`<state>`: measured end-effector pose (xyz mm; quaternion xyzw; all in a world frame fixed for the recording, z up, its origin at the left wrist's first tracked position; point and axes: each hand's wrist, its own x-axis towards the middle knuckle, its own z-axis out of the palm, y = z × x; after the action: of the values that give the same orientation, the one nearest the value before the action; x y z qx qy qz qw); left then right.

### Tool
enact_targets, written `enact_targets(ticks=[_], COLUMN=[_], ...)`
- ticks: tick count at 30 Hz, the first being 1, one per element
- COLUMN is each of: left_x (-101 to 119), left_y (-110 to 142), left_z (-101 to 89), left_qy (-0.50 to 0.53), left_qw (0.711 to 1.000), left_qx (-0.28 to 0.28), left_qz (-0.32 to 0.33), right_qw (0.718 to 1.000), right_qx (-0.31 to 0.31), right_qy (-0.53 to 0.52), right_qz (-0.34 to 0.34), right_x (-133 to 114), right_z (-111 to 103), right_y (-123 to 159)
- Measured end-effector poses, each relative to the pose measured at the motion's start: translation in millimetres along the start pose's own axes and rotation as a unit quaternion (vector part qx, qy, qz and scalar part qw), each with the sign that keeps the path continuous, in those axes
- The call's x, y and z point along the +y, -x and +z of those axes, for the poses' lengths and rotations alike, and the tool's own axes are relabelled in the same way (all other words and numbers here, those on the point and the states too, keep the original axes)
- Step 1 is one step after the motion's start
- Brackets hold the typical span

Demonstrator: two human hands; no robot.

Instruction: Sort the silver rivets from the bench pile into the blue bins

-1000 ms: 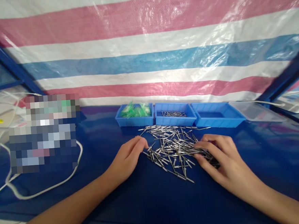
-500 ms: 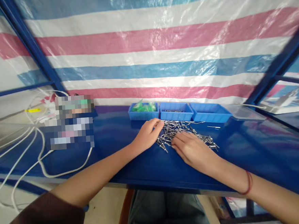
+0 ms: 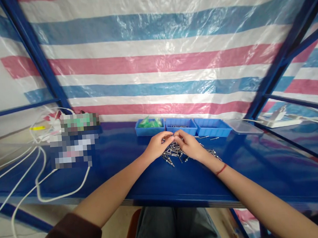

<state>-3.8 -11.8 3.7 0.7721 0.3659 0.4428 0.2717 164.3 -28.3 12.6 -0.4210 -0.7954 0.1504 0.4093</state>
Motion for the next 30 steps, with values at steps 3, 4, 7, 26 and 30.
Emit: enact_targets(ticks=[3,4,7,26,30], left_x=[3,3,4,12,7], left_y=[0,0,1,2,2], left_z=[2.7,3.5,4.5,-1.9,0.8], left_qy=[0.059,0.073,0.084,0.040,0.032], left_qw=[0.998,0.997,0.996,0.996,0.998], left_qx=[-0.002,-0.001,0.003,0.063,0.057], left_qz=[0.007,0.007,0.003,0.041,0.020], right_qw=[0.999,0.999,0.998,0.995,0.993], right_qx=[0.022,0.025,0.026,0.095,0.118], right_qy=[-0.027,-0.034,-0.048,-0.022,-0.028], right_qz=[0.000,0.000,0.002,-0.004,-0.005], right_x=[-1,-2,-2,-1,-9], right_z=[-2,-2,-4,-13,-15], right_y=[6,7,9,7,8])
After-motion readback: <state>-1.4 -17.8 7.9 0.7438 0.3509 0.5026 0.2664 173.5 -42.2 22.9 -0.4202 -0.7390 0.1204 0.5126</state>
